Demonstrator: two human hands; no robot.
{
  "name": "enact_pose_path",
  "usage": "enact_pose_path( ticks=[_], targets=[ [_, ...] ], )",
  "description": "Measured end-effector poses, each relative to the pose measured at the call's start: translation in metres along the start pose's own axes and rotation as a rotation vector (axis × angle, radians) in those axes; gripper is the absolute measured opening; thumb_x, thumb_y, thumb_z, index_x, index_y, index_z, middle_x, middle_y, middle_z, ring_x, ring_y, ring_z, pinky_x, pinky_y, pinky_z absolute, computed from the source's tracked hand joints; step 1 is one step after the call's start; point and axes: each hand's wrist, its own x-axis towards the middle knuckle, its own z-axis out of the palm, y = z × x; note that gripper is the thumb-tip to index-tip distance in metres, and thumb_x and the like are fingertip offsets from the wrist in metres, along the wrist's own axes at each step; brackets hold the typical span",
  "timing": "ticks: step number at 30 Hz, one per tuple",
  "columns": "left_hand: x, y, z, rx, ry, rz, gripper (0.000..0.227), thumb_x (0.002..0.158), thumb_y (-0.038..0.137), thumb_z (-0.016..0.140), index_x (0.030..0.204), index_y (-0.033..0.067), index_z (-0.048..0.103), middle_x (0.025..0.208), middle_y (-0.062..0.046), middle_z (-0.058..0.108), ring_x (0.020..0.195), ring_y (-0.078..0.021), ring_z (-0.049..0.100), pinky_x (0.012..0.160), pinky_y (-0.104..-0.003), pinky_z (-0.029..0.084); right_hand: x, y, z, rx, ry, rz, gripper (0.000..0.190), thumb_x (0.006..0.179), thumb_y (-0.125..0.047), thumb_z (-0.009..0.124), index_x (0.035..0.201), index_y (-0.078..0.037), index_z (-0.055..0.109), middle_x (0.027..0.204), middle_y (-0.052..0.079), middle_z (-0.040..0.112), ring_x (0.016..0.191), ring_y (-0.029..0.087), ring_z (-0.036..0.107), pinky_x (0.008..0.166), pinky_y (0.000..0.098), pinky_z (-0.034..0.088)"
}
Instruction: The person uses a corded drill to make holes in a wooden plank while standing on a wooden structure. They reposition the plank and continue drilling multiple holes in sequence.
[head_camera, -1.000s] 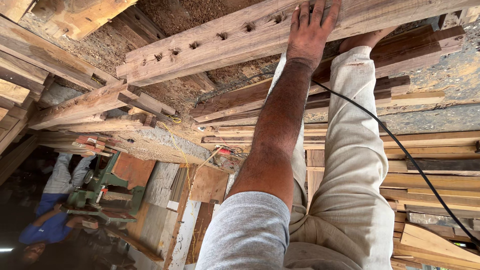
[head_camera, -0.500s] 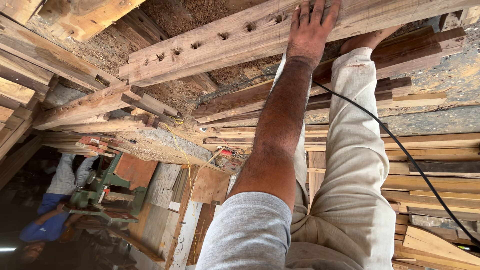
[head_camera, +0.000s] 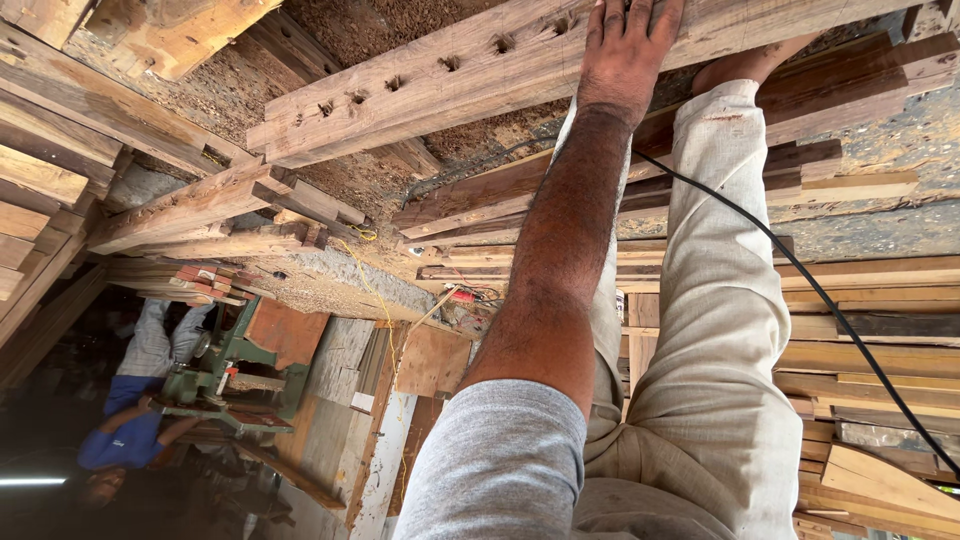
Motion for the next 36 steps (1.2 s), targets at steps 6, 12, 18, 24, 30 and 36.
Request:
enact_pose_path(
  ticks=[6,12,18,24,30,36],
  targets=[
    [0.0,-0.002,0.002,0.004,-0.002,0.005,0.077,0.092,0.012,0.073,0.155,0.0222,0.03,0.152,-0.016,0.05,0.142,-0.0373,0.053,0.128,-0.058,0.037,-0.004,-0.005,0.007,0.004,0.005,0.004,0.087,0.094,-0.067,0.04,0.159,-0.018,0.009,0.158,0.02,0.039,0.146,0.04,0.048,0.119,0.0561,0.05],
    [-0.002,-0.002,0.008,0.005,-0.038,-0.002,0.078,0.094,0.011,0.074,0.158,0.0216,0.03,0.15,-0.017,0.052,0.139,-0.0342,0.056,0.129,-0.057,0.038,-0.003,-0.004,0.003,0.001,0.01,0.008,0.087,0.095,-0.067,0.041,0.159,-0.018,0.009,0.159,0.02,0.038,0.147,0.039,0.047,0.12,0.0558,0.049],
    [0.0,-0.002,0.008,0.003,0.097,0.013,0.079,0.084,0.009,0.075,0.151,0.0195,0.033,0.144,-0.018,0.056,0.133,-0.0378,0.06,0.122,-0.057,0.042,0.001,-0.004,-0.004,-0.007,0.016,0.005,0.087,0.096,-0.067,0.041,0.16,-0.017,0.009,0.16,0.019,0.038,0.147,0.038,0.047,0.121,0.0554,0.048],
    [-0.001,-0.001,0.005,-0.016,0.035,0.001,0.077,0.091,0.007,0.074,0.155,0.0198,0.033,0.147,-0.017,0.053,0.135,-0.0347,0.059,0.126,-0.057,0.04,-0.003,-0.005,-0.004,-0.022,0.02,-0.004,0.088,0.096,-0.066,0.042,0.161,-0.016,0.009,0.16,0.019,0.037,0.147,0.037,0.046,0.121,0.0551,0.047],
    [0.004,-0.003,-0.001,-0.005,0.055,0.019,0.073,0.088,0.004,0.075,0.151,0.016,0.039,0.146,-0.017,0.052,0.137,-0.0337,0.058,0.124,-0.055,0.043,-0.002,-0.003,0.001,-0.04,0.014,-0.016,0.088,0.097,-0.066,0.043,0.161,-0.016,0.009,0.161,0.018,0.036,0.147,0.036,0.046,0.122,0.0548,0.046],
    [0.008,-0.007,-0.001,-0.034,0.04,0.026,0.08,0.078,0.001,0.082,0.147,0.0144,0.043,0.141,-0.016,0.055,0.132,-0.0331,0.06,0.121,-0.052,0.049,0.008,0.001,-0.005,-0.083,0.013,-0.05,0.089,0.098,-0.066,0.044,0.162,-0.015,0.009,0.162,0.018,0.036,0.147,0.035,0.045,0.123,0.0545,0.045]
  ],
)
